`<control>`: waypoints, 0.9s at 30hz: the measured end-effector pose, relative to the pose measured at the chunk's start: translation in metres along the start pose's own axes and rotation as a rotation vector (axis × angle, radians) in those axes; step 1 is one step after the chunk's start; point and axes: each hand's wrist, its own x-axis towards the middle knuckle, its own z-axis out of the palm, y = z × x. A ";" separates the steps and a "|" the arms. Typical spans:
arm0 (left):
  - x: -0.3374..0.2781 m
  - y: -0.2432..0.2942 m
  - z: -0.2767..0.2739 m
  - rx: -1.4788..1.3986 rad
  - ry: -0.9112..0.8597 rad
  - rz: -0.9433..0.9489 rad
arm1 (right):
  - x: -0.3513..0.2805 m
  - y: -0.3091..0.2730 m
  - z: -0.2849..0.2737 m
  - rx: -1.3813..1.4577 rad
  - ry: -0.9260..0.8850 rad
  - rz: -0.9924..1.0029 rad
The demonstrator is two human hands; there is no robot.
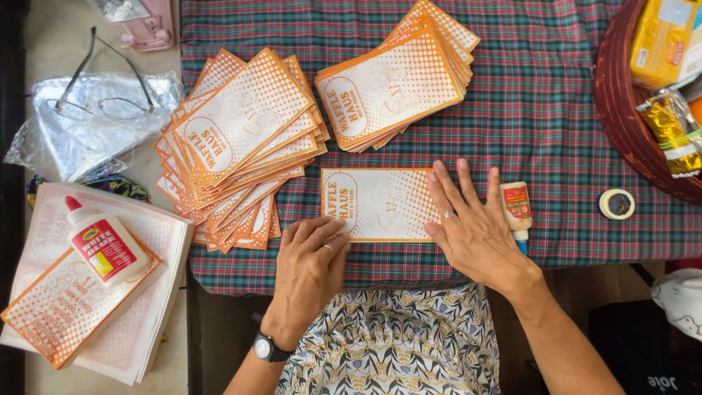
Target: Manually assembling paper bags by applying glue to the flaps and folding them into shape.
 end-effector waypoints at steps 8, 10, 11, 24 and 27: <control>0.054 0.037 0.073 -0.045 -0.084 -0.006 | 0.002 0.000 -0.003 -0.070 -0.005 -0.023; 0.050 0.027 0.078 0.117 -0.152 -0.026 | 0.003 0.001 -0.005 -0.079 -0.008 -0.021; 0.044 0.022 0.072 0.209 -0.162 -0.080 | 0.004 0.001 -0.004 -0.087 -0.005 -0.023; 0.012 0.044 0.036 0.421 -0.172 0.035 | 0.090 0.036 -0.043 -0.093 0.318 -0.043; -0.008 0.043 0.056 0.546 -0.215 0.117 | 0.118 0.039 -0.027 0.014 0.184 -0.139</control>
